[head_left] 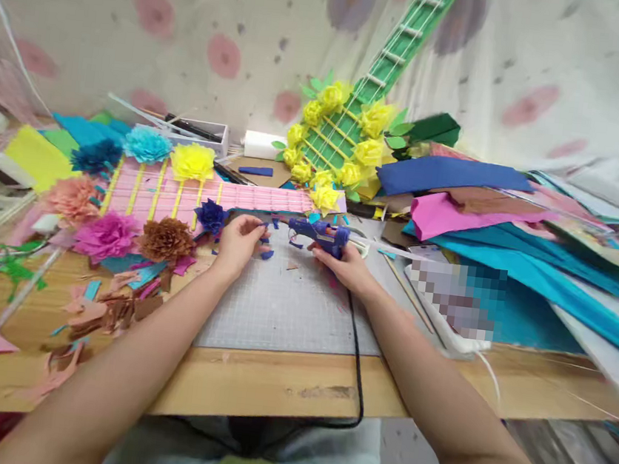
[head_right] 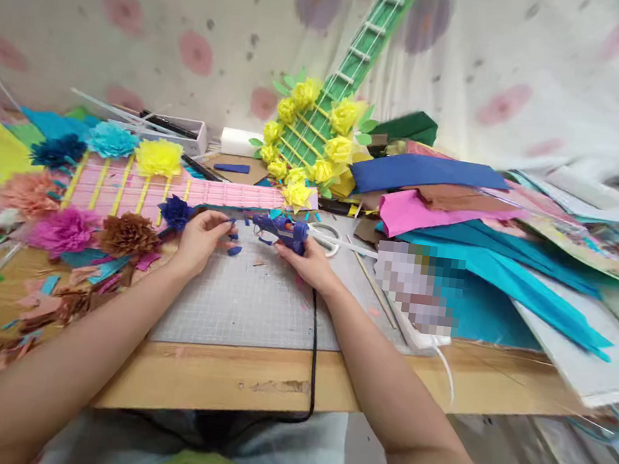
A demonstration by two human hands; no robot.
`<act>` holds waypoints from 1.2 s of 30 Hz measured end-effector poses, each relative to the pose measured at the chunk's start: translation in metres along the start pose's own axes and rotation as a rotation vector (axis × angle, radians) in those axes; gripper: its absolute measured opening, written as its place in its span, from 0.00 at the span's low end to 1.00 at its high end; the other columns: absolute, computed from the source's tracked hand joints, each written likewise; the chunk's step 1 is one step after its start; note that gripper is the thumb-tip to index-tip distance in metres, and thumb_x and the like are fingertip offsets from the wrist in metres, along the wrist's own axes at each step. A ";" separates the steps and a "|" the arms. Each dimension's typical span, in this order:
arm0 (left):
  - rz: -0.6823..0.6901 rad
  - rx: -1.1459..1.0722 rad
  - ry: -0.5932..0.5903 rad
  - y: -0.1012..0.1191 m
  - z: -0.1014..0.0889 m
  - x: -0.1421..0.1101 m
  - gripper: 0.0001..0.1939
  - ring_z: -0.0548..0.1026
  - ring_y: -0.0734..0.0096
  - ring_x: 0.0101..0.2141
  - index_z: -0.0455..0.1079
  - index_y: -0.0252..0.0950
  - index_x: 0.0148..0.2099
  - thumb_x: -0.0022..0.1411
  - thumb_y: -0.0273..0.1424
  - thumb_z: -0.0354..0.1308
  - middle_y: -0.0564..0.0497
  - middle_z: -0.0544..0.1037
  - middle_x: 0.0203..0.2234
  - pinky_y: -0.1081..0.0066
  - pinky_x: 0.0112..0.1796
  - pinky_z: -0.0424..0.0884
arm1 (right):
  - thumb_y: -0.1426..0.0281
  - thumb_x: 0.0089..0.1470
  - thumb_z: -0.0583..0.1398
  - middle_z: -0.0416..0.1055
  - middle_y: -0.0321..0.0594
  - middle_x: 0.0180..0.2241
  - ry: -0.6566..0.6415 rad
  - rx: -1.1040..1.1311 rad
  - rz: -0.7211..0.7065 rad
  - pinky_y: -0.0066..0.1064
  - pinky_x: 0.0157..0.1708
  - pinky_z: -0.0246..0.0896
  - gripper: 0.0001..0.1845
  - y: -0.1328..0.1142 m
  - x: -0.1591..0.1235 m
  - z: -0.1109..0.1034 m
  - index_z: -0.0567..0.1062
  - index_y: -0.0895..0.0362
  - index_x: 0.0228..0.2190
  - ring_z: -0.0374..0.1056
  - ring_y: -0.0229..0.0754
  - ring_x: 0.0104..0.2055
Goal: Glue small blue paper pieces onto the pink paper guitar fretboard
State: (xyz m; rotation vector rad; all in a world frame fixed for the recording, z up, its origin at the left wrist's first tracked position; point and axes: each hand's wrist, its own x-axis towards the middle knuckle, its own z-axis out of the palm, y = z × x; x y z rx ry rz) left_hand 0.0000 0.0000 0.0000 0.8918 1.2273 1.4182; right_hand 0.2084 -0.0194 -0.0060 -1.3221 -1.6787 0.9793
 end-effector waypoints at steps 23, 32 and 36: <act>-0.037 0.151 -0.052 -0.007 0.000 0.000 0.08 0.78 0.65 0.27 0.67 0.31 0.31 0.47 0.27 0.62 0.50 0.75 0.21 0.74 0.18 0.73 | 0.52 0.48 0.57 0.67 0.35 0.23 -0.011 -0.262 -0.096 0.28 0.26 0.54 0.24 -0.006 0.000 0.002 0.76 0.58 0.37 0.60 0.37 0.26; -0.024 0.149 -0.067 -0.008 0.000 -0.001 0.09 0.78 0.67 0.26 0.66 0.31 0.30 0.47 0.28 0.63 0.51 0.74 0.20 0.75 0.19 0.73 | 0.54 0.50 0.57 0.69 0.37 0.25 -0.024 -0.286 -0.120 0.28 0.28 0.57 0.23 -0.004 0.000 0.002 0.76 0.58 0.38 0.62 0.39 0.28; -0.028 0.153 -0.070 -0.008 0.000 -0.001 0.09 0.77 0.67 0.25 0.66 0.32 0.30 0.46 0.28 0.63 0.51 0.74 0.19 0.75 0.19 0.72 | 0.53 0.50 0.57 0.68 0.37 0.23 -0.018 -0.295 -0.103 0.29 0.28 0.56 0.23 -0.005 -0.001 0.003 0.76 0.58 0.38 0.62 0.39 0.27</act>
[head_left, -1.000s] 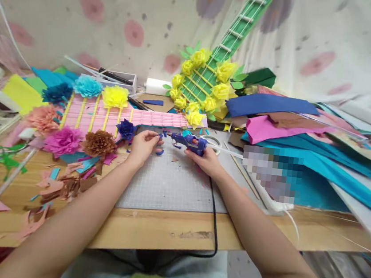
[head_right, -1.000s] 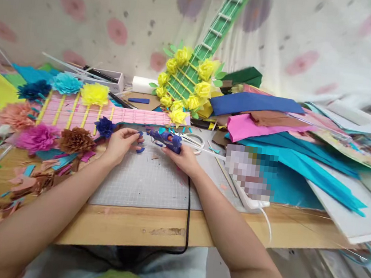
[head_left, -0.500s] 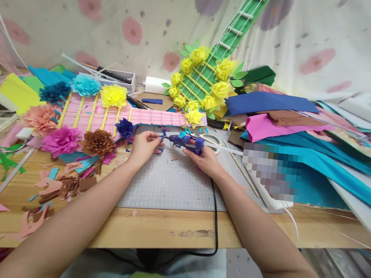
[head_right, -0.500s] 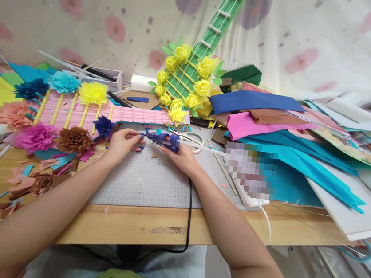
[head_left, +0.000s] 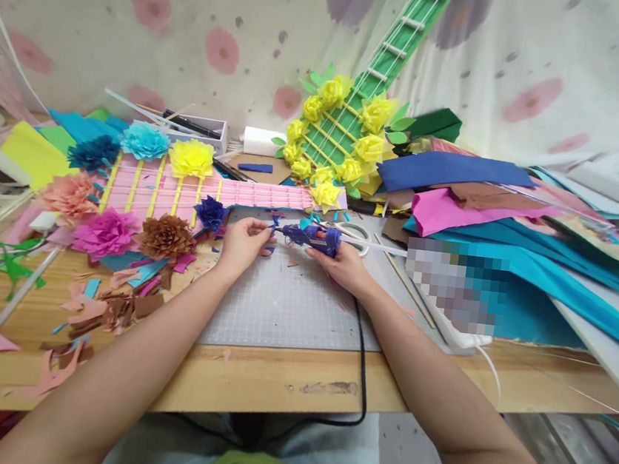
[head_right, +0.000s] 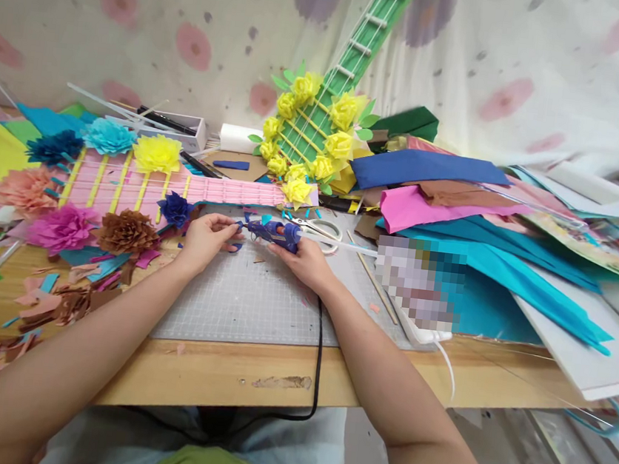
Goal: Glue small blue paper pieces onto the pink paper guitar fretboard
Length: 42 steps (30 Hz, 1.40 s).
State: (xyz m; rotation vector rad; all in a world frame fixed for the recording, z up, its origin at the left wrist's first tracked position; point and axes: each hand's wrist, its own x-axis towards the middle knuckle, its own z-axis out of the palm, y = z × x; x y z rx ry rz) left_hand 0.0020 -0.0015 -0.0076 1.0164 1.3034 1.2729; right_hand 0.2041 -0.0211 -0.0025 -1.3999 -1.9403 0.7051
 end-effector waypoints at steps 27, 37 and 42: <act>0.041 0.073 -0.077 -0.003 0.000 -0.001 0.06 0.77 0.69 0.26 0.67 0.34 0.29 0.48 0.29 0.60 0.52 0.74 0.22 0.76 0.18 0.71 | 0.47 0.46 0.57 0.68 0.37 0.21 0.129 0.058 0.095 0.30 0.26 0.55 0.27 0.008 0.005 0.002 0.75 0.59 0.35 0.63 0.40 0.25; 0.336 0.200 0.037 0.017 -0.013 -0.009 0.08 0.73 0.75 0.26 0.70 0.36 0.33 0.50 0.35 0.59 0.52 0.73 0.27 0.78 0.21 0.68 | 0.44 0.42 0.58 0.74 0.43 0.31 0.258 -0.036 0.222 0.33 0.32 0.58 0.33 0.009 0.015 0.007 0.76 0.59 0.38 0.68 0.45 0.32; 0.455 0.277 0.174 0.056 -0.036 -0.009 0.08 0.70 0.78 0.27 0.68 0.37 0.34 0.50 0.31 0.60 0.54 0.73 0.27 0.77 0.31 0.67 | 0.43 0.41 0.58 0.73 0.44 0.29 0.281 -0.115 0.198 0.33 0.30 0.57 0.33 0.007 0.010 0.004 0.75 0.59 0.36 0.67 0.44 0.31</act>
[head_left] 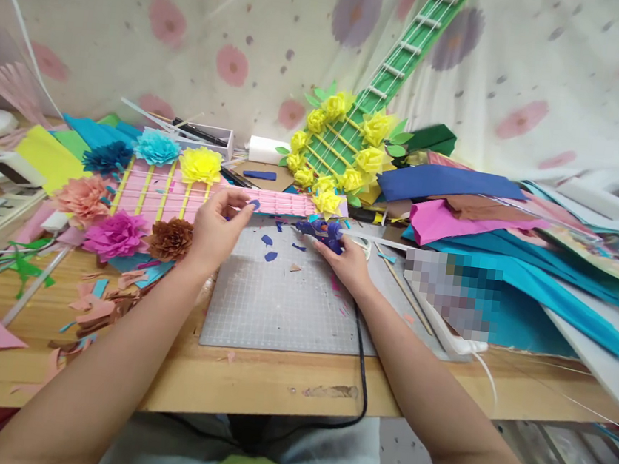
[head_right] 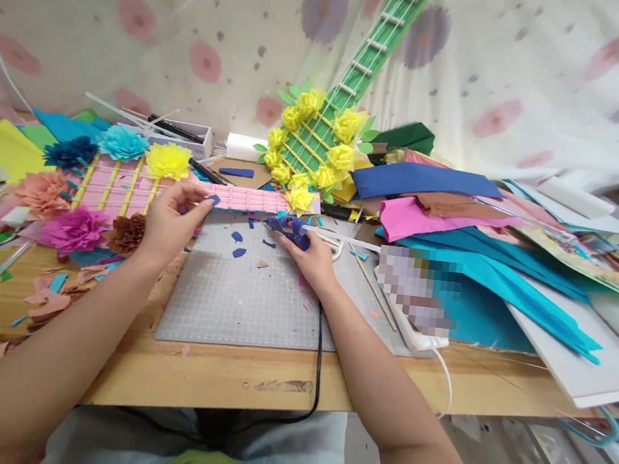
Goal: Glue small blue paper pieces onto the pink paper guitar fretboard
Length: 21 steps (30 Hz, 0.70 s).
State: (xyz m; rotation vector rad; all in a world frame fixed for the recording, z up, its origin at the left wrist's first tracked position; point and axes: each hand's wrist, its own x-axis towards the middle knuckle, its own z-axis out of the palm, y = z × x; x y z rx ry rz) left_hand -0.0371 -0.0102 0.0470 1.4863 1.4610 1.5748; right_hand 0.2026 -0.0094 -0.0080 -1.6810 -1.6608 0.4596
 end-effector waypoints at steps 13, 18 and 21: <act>-0.125 0.453 0.077 -0.028 -0.086 0.041 0.11 0.71 0.70 0.27 0.65 0.38 0.31 0.44 0.32 0.62 0.55 0.73 0.23 0.71 0.33 0.66 | 0.57 0.54 0.53 0.61 0.37 0.17 -0.035 -0.471 -0.513 0.31 0.25 0.42 0.22 -0.032 -0.042 -0.002 0.60 0.55 0.15 0.57 0.37 0.23; -0.157 0.511 -0.064 -0.022 -0.084 0.037 0.09 0.71 0.68 0.28 0.65 0.38 0.30 0.44 0.30 0.62 0.54 0.73 0.22 0.70 0.33 0.65 | 0.61 0.52 0.55 0.67 0.41 0.29 -0.065 -0.306 -0.674 0.32 0.33 0.53 0.11 -0.080 -0.028 0.033 0.67 0.56 0.28 0.62 0.42 0.33; -0.156 0.529 -0.042 -0.020 -0.085 0.036 0.11 0.71 0.68 0.29 0.64 0.39 0.31 0.44 0.30 0.62 0.55 0.71 0.22 0.70 0.34 0.65 | 0.61 0.50 0.57 0.67 0.47 0.39 -0.034 -0.183 -0.693 0.36 0.42 0.57 0.16 -0.110 -0.011 0.065 0.67 0.58 0.38 0.61 0.47 0.43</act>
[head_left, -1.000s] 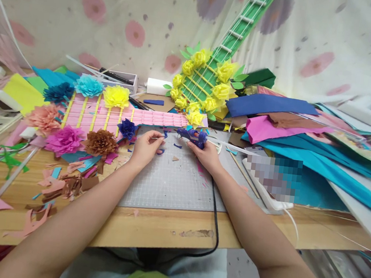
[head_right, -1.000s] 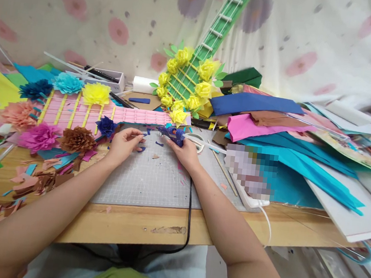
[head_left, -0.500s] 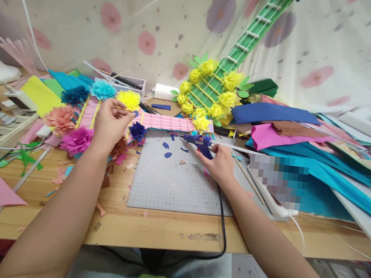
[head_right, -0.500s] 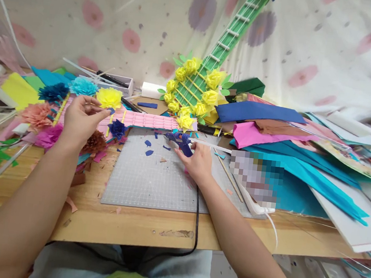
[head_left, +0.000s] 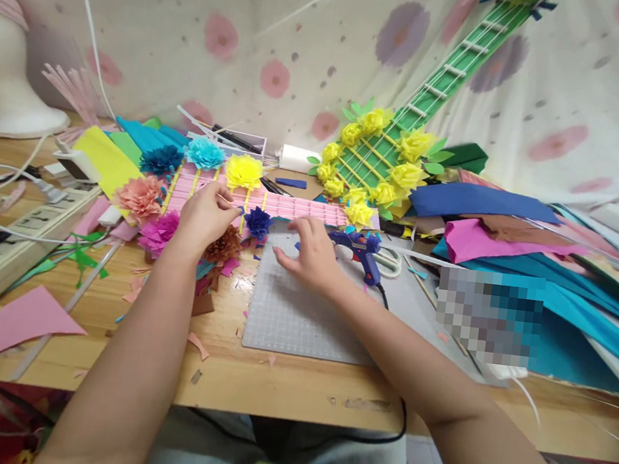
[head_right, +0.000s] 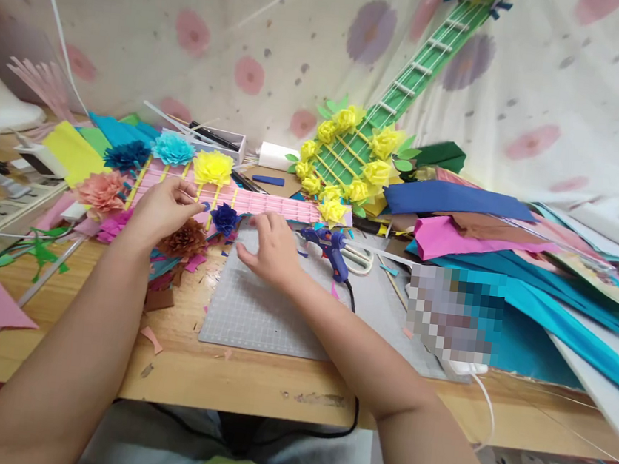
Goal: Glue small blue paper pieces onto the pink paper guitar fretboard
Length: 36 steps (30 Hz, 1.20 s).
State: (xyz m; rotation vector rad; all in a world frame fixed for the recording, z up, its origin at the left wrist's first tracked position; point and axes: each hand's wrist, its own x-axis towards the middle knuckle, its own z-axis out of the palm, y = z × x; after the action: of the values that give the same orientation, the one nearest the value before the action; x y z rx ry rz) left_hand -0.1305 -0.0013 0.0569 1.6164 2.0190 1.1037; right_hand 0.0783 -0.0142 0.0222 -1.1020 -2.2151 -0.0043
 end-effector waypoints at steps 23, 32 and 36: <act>-0.060 0.035 0.012 -0.009 0.006 0.004 0.13 0.71 0.69 0.30 0.63 0.38 0.34 0.44 0.32 0.61 0.55 0.71 0.25 0.70 0.35 0.65 | 0.62 0.50 0.57 0.61 0.53 0.49 0.195 0.033 -0.018 0.44 0.54 0.51 0.26 -0.010 0.043 0.071 0.63 0.61 0.49 0.55 0.52 0.53; -0.089 0.043 -0.014 -0.012 0.006 0.006 0.13 0.70 0.71 0.28 0.64 0.37 0.33 0.42 0.32 0.61 0.56 0.70 0.23 0.71 0.32 0.62 | 0.64 0.49 0.57 0.61 0.53 0.49 0.182 0.093 0.063 0.43 0.54 0.52 0.25 -0.008 0.043 0.069 0.63 0.61 0.48 0.56 0.51 0.52; -0.118 0.063 -0.053 -0.006 0.004 0.002 0.11 0.69 0.71 0.27 0.64 0.38 0.31 0.42 0.30 0.60 0.56 0.70 0.22 0.72 0.31 0.61 | 0.65 0.49 0.57 0.61 0.53 0.49 0.189 0.160 0.077 0.45 0.54 0.52 0.24 -0.006 0.043 0.071 0.63 0.60 0.48 0.56 0.51 0.53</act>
State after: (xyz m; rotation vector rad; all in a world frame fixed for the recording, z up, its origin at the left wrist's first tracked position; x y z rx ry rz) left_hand -0.1321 0.0017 0.0504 1.5175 2.1046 0.9540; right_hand 0.0158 0.0323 -0.0083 -1.0527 -1.9689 0.0965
